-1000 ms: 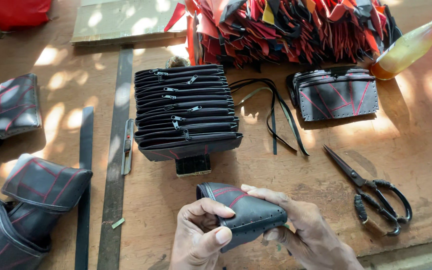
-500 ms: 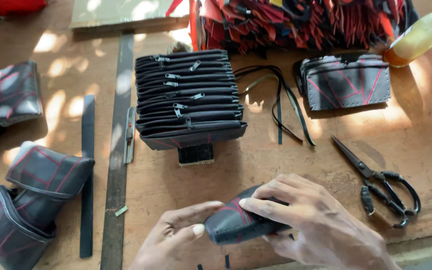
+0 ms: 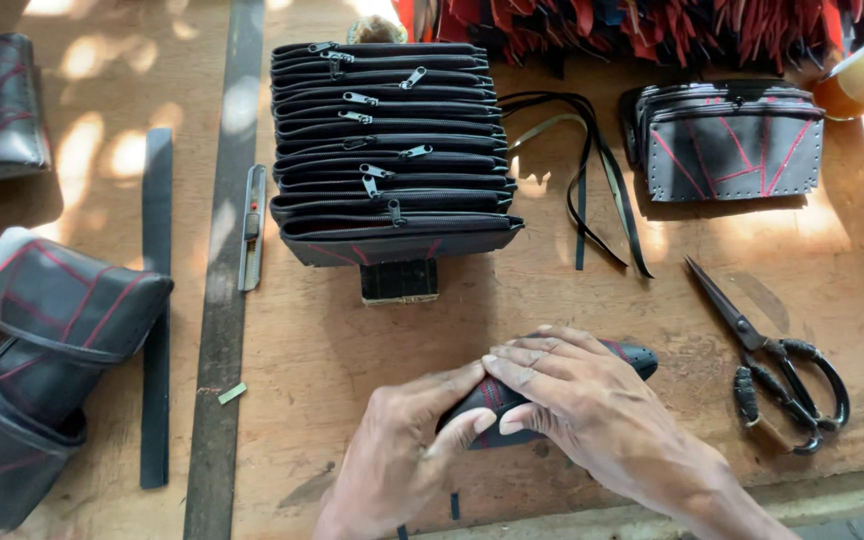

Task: The person assembles small black leather pouches with red stitching. They attach a zipper to the pouch opening, trim excess material with scissors, and inspect the finished product. The person handles multiple pouches and tools on a wooden workbench.

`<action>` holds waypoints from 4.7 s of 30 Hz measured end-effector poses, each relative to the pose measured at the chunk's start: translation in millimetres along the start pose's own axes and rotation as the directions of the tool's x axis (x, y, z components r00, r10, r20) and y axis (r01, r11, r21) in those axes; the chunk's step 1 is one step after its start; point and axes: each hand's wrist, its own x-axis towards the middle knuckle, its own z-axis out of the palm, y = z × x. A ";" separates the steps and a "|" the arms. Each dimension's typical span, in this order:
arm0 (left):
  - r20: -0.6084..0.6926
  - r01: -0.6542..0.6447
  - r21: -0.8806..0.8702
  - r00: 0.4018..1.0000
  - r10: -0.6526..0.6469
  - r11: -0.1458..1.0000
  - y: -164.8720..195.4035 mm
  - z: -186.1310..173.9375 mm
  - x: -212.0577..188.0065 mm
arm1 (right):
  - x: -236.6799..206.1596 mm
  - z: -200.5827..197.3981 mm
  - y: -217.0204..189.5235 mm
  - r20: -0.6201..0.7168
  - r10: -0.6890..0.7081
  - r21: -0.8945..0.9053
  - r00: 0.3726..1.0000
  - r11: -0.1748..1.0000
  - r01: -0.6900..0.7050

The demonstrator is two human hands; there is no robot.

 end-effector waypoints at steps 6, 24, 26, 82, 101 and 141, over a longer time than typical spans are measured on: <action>-0.130 -0.138 0.298 0.974 0.183 0.944 -17.1 19.4 -2.7 | -0.7 21.7 6.6 -0.128 -0.022 -0.054 0.992 0.998 0.015; 0.137 -0.205 0.592 0.979 0.153 0.780 17.0 51.0 33.8 | -41.4 -18.6 50.7 0.087 0.277 0.344 0.957 0.893 -0.290; 0.129 -0.130 0.555 0.989 0.070 0.822 19.8 57.9 39.8 | -47.3 -11.6 53.2 0.051 0.308 0.310 0.950 0.900 -0.308; 0.135 -0.255 0.470 0.967 0.217 0.845 12.9 19.3 18.7 | -58.4 -39.9 53.8 0.250 0.293 0.245 0.923 0.903 -0.354; 0.201 -0.469 0.607 0.872 0.447 0.642 40.4 25.2 40.7 | -91.4 6.1 54.7 -0.170 0.246 0.290 0.954 0.938 -0.190; 0.099 -0.167 0.033 0.982 0.163 0.985 25.5 30.5 -4.6 | -71.9 -52.1 -14.9 -0.146 0.113 0.372 0.983 0.927 -0.051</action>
